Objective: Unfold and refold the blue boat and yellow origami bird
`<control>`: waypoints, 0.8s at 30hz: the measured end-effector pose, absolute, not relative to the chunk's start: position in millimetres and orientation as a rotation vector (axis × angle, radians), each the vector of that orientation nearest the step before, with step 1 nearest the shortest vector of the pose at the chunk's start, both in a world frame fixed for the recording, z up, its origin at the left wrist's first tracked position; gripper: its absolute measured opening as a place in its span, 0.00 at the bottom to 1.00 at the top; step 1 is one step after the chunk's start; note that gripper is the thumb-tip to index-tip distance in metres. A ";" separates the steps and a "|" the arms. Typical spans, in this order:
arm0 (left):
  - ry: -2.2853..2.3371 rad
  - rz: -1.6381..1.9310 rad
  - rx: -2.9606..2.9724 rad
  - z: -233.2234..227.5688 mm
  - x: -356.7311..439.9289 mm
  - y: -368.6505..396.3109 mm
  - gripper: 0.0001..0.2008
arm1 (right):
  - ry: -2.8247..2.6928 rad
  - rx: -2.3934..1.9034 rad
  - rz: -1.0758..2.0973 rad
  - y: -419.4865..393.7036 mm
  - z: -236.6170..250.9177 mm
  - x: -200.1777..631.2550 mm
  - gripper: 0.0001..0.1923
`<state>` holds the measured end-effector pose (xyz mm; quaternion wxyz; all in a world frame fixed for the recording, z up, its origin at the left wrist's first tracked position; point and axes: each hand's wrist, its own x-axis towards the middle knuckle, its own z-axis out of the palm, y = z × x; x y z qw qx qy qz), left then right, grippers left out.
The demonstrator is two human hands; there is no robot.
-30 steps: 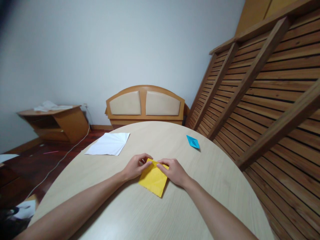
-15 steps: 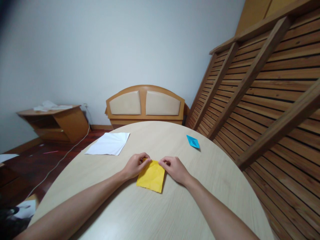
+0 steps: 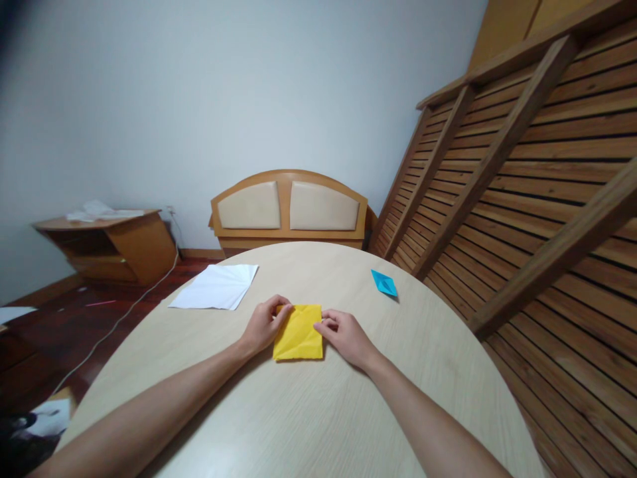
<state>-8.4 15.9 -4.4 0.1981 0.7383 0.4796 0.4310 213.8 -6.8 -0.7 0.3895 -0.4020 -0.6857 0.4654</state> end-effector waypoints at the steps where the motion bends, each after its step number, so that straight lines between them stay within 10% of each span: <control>1: 1.347 1.212 2.058 -4.2 -8.3 15.9 0.14 | -1.734 -1.012 1.185 -6.4 -0.8 213.0 0.19; 24: 1.442 1.251 1.981 -8.1 -12.5 22.9 0.13 | -1.691 -1.057 1.024 0.1 -9.8 213.9 0.27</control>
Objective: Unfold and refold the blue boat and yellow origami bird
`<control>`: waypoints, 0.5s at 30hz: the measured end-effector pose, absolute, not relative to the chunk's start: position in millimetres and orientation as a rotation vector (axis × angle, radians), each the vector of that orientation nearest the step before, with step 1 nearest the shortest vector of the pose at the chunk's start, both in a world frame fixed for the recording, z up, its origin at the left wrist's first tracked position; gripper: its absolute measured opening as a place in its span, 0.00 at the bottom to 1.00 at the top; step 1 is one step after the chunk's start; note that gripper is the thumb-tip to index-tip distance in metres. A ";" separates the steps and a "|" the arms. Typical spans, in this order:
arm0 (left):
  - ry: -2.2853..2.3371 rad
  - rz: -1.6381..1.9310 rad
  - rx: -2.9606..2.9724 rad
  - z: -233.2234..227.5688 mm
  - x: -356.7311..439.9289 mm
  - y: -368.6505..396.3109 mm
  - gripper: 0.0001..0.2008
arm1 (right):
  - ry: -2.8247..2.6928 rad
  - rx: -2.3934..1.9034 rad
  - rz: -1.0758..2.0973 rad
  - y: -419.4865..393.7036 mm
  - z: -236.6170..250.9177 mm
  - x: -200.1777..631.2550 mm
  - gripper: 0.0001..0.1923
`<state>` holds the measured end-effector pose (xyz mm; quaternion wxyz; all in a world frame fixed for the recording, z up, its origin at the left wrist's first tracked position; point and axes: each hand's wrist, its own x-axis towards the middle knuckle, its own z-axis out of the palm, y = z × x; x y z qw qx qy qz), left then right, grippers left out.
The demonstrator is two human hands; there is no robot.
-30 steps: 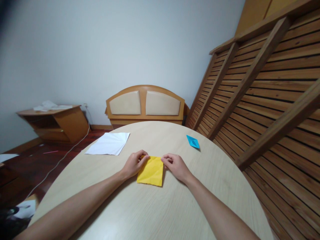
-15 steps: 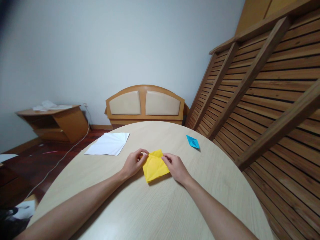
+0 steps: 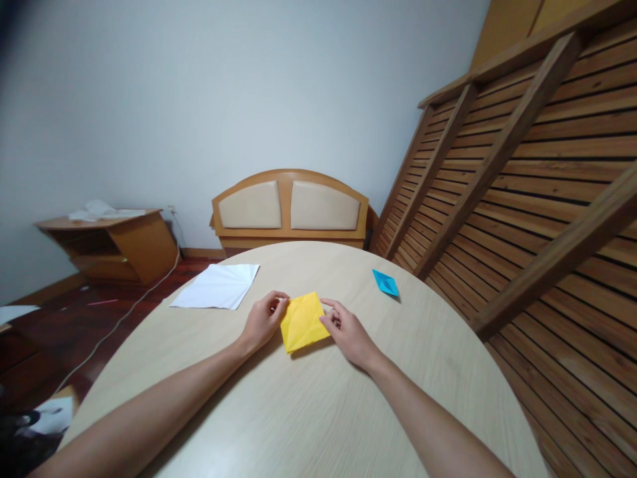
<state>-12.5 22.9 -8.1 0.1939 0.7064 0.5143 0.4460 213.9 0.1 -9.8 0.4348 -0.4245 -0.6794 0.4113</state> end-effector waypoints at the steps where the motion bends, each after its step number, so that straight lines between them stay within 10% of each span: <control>1: 1.450 1.253 1.974 -8.2 -12.6 23.6 0.12 | -1.692 -1.063 1.019 0.5 -9.7 213.7 0.27; 15: 1.373 1.223 1.955 -12.6 -15.6 28.3 0.13 | -1.797 -1.127 0.865 1.4 -8.1 221.0 0.20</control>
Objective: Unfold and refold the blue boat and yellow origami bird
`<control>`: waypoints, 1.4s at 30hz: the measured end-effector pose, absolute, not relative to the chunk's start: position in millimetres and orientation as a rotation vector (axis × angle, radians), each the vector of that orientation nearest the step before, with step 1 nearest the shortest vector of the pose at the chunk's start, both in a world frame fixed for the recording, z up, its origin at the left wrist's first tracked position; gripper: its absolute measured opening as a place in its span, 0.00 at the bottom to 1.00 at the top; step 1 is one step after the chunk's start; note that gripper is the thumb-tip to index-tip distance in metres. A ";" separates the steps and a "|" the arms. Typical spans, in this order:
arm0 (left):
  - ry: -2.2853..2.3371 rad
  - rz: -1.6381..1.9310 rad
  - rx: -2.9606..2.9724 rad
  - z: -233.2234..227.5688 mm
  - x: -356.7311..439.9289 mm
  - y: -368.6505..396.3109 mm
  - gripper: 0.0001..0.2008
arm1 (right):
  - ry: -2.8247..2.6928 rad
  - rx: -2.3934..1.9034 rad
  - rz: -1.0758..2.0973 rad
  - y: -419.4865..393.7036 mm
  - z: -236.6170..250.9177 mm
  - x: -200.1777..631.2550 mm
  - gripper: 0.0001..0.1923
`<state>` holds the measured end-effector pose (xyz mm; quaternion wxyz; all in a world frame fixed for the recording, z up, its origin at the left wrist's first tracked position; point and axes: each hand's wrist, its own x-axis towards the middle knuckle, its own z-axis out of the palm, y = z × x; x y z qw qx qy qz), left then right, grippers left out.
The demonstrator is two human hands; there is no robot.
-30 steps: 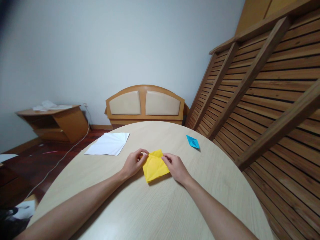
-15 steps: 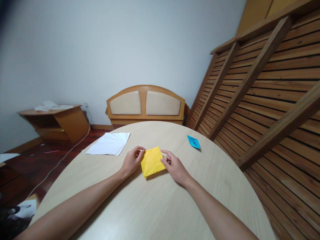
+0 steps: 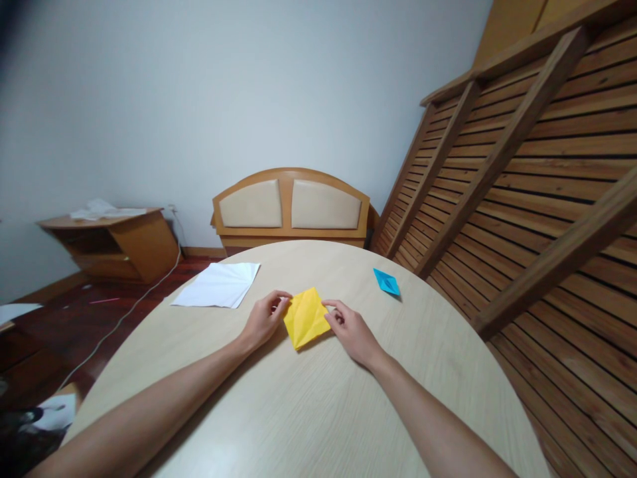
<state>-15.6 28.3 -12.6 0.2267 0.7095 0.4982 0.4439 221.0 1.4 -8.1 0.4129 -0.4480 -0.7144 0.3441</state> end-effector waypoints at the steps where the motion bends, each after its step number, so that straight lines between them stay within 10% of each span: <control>1: 1.356 1.227 1.957 -12.3 -15.2 27.7 0.13 | -1.791 -1.137 0.836 2.2 -8.2 221.7 0.20; 14: 1.406 1.246 1.901 -14.1 -17.2 30.2 0.14 | -1.947 -1.038 0.782 -4.5 -6.9 221.6 0.38; 42: 1.314 0.999 2.194 -6.5 -15.6 20.1 0.23 | -2.026 -0.957 0.475 -1.8 3.2 226.3 0.07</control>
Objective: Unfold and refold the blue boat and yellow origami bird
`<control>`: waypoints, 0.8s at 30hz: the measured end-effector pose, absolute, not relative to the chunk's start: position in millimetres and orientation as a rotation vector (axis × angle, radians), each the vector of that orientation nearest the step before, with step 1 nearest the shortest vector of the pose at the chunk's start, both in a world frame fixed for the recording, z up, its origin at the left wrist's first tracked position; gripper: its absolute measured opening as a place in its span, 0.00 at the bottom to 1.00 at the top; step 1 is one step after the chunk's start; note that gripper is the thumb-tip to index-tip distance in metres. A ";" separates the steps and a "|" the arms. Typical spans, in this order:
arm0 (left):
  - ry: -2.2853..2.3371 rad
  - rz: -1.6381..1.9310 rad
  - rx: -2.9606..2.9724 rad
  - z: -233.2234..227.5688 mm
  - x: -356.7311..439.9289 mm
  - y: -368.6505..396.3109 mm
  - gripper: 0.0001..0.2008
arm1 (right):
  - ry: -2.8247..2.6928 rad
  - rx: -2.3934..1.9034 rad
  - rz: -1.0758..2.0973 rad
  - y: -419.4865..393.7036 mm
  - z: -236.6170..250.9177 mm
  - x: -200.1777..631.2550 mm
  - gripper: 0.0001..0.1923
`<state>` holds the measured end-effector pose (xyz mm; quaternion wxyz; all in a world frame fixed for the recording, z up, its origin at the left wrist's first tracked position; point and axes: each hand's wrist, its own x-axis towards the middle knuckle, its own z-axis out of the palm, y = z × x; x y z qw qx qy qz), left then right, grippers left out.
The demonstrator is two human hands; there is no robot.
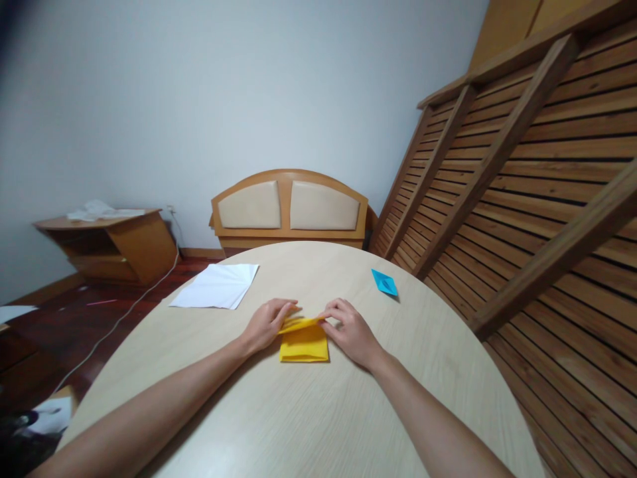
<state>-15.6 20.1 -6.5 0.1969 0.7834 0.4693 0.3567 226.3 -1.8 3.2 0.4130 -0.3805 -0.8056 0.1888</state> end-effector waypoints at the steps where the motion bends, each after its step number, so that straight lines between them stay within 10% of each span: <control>1: 1.251 1.024 2.207 -3.8 -16.0 17.2 0.26 | -2.002 -0.956 0.462 -1.5 3.8 226.1 0.07; 24: 1.161 1.319 1.787 -9.2 -10.1 24.1 0.15 | -1.776 -1.049 1.041 -5.7 -3.3 219.8 0.23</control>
